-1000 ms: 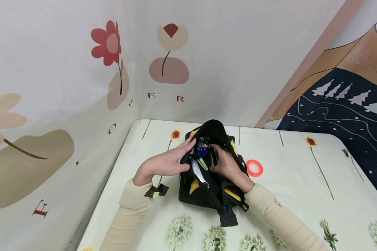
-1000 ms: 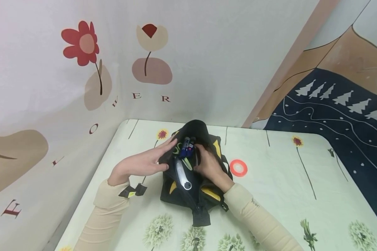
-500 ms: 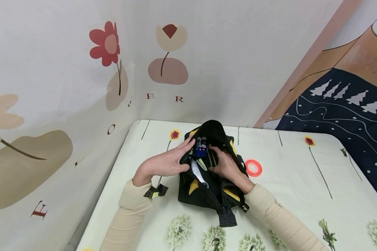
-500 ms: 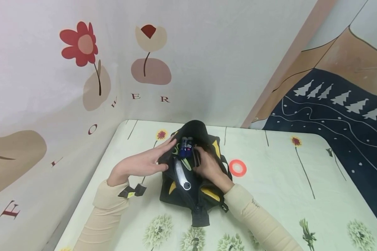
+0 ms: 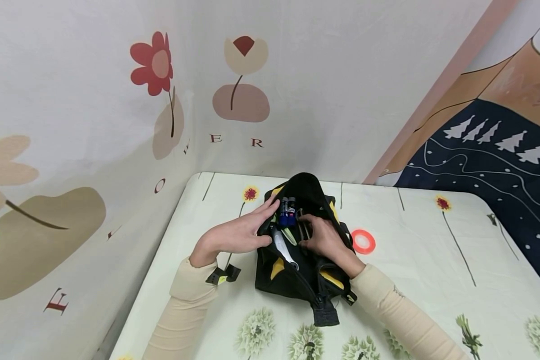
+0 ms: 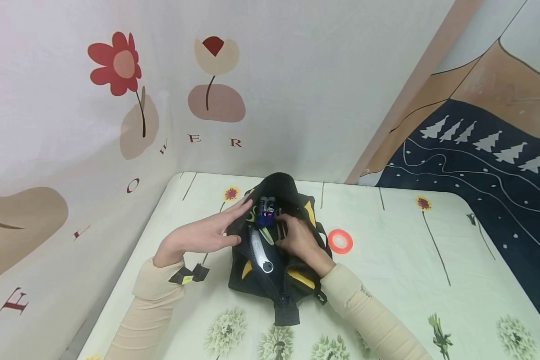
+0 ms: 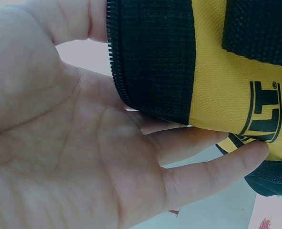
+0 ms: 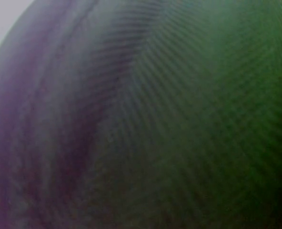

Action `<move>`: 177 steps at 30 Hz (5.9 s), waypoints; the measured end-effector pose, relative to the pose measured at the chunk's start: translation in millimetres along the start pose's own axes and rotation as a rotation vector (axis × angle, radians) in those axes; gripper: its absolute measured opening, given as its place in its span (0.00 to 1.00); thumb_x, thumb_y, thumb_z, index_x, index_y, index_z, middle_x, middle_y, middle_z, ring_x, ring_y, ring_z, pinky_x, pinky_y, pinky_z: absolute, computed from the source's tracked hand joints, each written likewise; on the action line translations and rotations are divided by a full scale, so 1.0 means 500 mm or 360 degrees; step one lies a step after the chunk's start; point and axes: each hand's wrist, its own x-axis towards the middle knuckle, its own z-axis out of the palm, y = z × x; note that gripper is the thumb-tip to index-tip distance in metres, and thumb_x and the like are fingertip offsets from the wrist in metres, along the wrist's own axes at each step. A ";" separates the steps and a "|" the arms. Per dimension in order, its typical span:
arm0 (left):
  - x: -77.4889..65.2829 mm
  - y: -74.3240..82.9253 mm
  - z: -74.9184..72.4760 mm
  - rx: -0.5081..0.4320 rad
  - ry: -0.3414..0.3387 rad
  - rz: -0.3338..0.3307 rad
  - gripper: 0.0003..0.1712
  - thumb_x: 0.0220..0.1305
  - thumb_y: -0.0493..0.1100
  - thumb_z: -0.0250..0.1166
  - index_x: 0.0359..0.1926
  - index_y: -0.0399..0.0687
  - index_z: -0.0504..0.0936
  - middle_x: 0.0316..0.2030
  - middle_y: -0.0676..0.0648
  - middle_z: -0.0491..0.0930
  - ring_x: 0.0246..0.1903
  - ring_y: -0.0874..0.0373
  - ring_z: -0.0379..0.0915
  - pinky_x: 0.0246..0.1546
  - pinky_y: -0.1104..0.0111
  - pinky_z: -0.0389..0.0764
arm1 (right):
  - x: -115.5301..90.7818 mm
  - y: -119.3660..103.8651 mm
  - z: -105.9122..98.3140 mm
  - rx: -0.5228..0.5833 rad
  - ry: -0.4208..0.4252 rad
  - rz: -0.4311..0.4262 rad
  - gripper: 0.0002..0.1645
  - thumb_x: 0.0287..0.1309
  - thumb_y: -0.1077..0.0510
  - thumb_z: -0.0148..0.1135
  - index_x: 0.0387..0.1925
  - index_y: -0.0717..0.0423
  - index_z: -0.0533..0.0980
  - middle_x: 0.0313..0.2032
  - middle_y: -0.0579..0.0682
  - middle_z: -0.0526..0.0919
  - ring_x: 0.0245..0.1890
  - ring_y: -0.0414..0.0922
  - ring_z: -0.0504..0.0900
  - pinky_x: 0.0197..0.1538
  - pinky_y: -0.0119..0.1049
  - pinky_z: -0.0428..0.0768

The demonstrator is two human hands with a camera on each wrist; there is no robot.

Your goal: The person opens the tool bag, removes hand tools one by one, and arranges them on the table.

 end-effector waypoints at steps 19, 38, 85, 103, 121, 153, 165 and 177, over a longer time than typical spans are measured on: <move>-0.004 0.003 -0.001 -0.0008 -0.0001 0.0018 0.50 0.78 0.38 0.56 0.90 0.36 0.39 0.90 0.40 0.26 0.88 0.44 0.36 0.69 0.50 0.61 | -0.005 -0.002 -0.015 0.0085 -0.0073 0.0043 0.39 0.50 0.66 0.85 0.66 0.60 0.85 0.19 0.46 0.72 0.21 0.42 0.67 0.29 0.37 0.65; -0.005 0.002 0.000 -0.0001 -0.0013 0.0031 0.50 0.79 0.38 0.56 0.89 0.35 0.38 0.89 0.41 0.24 0.88 0.43 0.31 0.75 0.49 0.59 | -0.029 -0.001 -0.036 0.0220 -0.0001 -0.0059 0.36 0.55 0.66 0.84 0.66 0.61 0.84 0.32 0.50 0.87 0.29 0.42 0.81 0.37 0.43 0.80; -0.003 0.005 0.004 -0.0042 0.0007 0.0010 0.51 0.79 0.37 0.58 0.90 0.36 0.37 0.89 0.43 0.24 0.88 0.43 0.33 0.79 0.48 0.59 | -0.168 -0.003 -0.215 0.0743 0.0360 -0.0028 0.42 0.63 0.75 0.75 0.78 0.58 0.75 0.57 0.67 0.83 0.46 0.48 0.84 0.46 0.27 0.86; -0.001 0.005 0.003 -0.0016 0.0006 0.0010 0.52 0.78 0.37 0.58 0.89 0.35 0.37 0.89 0.41 0.24 0.88 0.41 0.30 0.84 0.45 0.50 | -0.200 0.090 -0.237 0.0535 0.0437 0.0208 0.44 0.65 0.72 0.76 0.80 0.59 0.72 0.60 0.72 0.83 0.51 0.54 0.82 0.41 0.25 0.83; 0.007 -0.002 0.004 -0.0021 -0.0001 0.0024 0.50 0.80 0.37 0.58 0.89 0.35 0.38 0.89 0.39 0.25 0.88 0.39 0.30 0.84 0.43 0.50 | -0.205 0.179 -0.214 0.0448 0.0343 0.0427 0.45 0.65 0.70 0.77 0.81 0.62 0.70 0.60 0.75 0.80 0.55 0.63 0.81 0.40 0.25 0.81; 0.005 -0.002 0.004 -0.0037 -0.0003 0.0016 0.51 0.80 0.37 0.58 0.89 0.34 0.37 0.89 0.38 0.24 0.88 0.39 0.28 0.84 0.43 0.49 | -0.201 0.276 -0.168 0.0293 0.0192 0.0535 0.40 0.64 0.70 0.76 0.75 0.68 0.74 0.53 0.72 0.82 0.44 0.55 0.82 0.36 0.33 0.81; 0.002 0.001 0.004 -0.0021 -0.0003 0.0008 0.51 0.80 0.37 0.59 0.89 0.35 0.37 0.89 0.38 0.24 0.88 0.41 0.28 0.85 0.44 0.48 | -0.205 0.277 -0.170 0.0193 0.0195 0.0523 0.41 0.63 0.67 0.78 0.75 0.67 0.74 0.48 0.69 0.84 0.43 0.55 0.85 0.37 0.37 0.81; 0.000 0.002 0.004 -0.0040 0.0006 0.0005 0.51 0.79 0.37 0.58 0.90 0.36 0.37 0.90 0.41 0.24 0.88 0.41 0.30 0.83 0.44 0.54 | -0.211 0.275 -0.173 0.0138 0.0225 0.0538 0.40 0.67 0.63 0.76 0.76 0.68 0.71 0.52 0.73 0.85 0.48 0.64 0.87 0.39 0.41 0.83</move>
